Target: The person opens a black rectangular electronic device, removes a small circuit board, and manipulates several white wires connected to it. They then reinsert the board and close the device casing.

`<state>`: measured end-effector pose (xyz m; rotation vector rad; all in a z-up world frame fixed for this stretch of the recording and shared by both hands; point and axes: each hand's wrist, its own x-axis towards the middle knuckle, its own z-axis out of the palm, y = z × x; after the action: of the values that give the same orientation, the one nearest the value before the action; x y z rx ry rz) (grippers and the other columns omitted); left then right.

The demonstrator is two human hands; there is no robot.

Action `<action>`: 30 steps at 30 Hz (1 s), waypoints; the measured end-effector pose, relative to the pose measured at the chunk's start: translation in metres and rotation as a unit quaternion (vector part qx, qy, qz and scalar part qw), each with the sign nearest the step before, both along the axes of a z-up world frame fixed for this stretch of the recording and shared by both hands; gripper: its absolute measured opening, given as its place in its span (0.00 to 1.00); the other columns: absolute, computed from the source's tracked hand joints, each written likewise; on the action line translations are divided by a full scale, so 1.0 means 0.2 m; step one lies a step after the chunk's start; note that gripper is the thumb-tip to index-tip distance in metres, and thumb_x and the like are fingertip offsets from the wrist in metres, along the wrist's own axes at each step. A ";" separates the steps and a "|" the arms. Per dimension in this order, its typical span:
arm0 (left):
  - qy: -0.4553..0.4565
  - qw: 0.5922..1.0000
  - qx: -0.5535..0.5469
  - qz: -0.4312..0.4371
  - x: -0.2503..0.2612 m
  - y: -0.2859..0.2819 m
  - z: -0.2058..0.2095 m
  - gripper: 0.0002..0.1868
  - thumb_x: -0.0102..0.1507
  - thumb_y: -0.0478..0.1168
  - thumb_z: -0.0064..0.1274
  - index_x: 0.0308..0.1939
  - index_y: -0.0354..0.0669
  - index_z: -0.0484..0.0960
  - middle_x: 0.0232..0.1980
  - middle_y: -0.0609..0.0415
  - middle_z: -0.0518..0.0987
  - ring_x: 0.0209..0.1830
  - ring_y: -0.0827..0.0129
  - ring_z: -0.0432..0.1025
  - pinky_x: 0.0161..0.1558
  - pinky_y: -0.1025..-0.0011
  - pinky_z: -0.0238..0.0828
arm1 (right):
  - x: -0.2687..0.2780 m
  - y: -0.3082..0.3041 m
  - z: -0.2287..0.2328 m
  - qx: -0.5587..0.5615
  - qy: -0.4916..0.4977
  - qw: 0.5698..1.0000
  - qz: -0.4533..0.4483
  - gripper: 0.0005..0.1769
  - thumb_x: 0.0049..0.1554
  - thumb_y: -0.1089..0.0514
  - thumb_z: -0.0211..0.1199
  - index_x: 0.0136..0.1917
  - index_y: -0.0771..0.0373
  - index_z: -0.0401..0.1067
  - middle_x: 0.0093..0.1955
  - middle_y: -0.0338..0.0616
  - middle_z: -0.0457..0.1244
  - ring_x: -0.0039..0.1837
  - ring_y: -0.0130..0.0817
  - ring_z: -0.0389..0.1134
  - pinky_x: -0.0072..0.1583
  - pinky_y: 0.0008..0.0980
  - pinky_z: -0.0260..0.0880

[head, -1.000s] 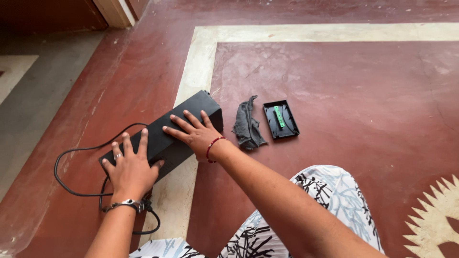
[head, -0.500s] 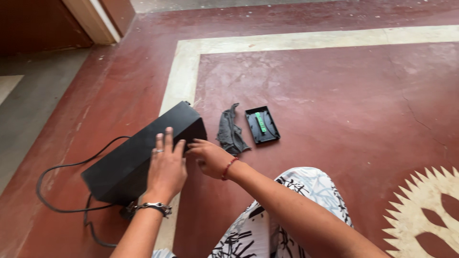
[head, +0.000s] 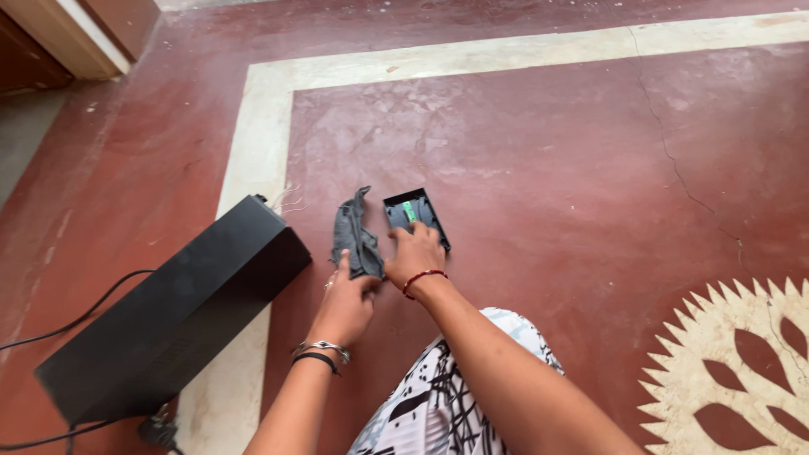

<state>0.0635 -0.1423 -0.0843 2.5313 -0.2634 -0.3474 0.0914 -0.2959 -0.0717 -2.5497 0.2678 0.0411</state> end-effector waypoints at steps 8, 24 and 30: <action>-0.044 0.985 0.152 -0.069 0.03 -0.08 -0.06 0.25 0.61 0.39 0.53 0.64 0.48 0.73 0.78 0.47 0.54 0.75 0.44 0.54 0.66 0.48 0.60 | 0.06 0.01 -0.18 0.084 0.030 0.995 0.048 0.27 0.45 0.65 0.70 0.59 0.51 0.77 0.82 0.57 0.44 0.78 0.57 0.48 0.75 0.43 0.54; 0.035 0.983 0.179 0.002 -0.06 0.16 0.12 0.20 0.62 0.45 0.56 0.59 0.53 0.76 0.60 0.52 0.75 0.57 0.51 0.73 0.55 0.56 0.72 | 0.16 0.18 -0.37 0.080 -0.030 0.963 0.255 0.19 0.47 0.61 0.67 0.52 0.46 0.82 0.78 0.51 0.54 0.81 0.57 0.44 0.76 0.50 0.49; -0.030 0.984 0.176 -0.005 -0.07 0.15 0.23 0.24 0.61 0.44 0.56 0.62 0.51 0.73 0.61 0.50 0.73 0.55 0.49 0.73 0.54 0.54 0.73 | 0.09 0.18 -0.25 0.098 -0.085 0.959 0.251 0.18 0.50 0.62 0.65 0.53 0.48 0.81 0.76 0.52 0.58 0.80 0.59 0.48 0.75 0.51 0.52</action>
<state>0.0485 -0.1127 -0.0380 2.8935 -0.2550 -0.3475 0.1102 -0.2592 -0.1214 -2.3399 -0.4337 0.0393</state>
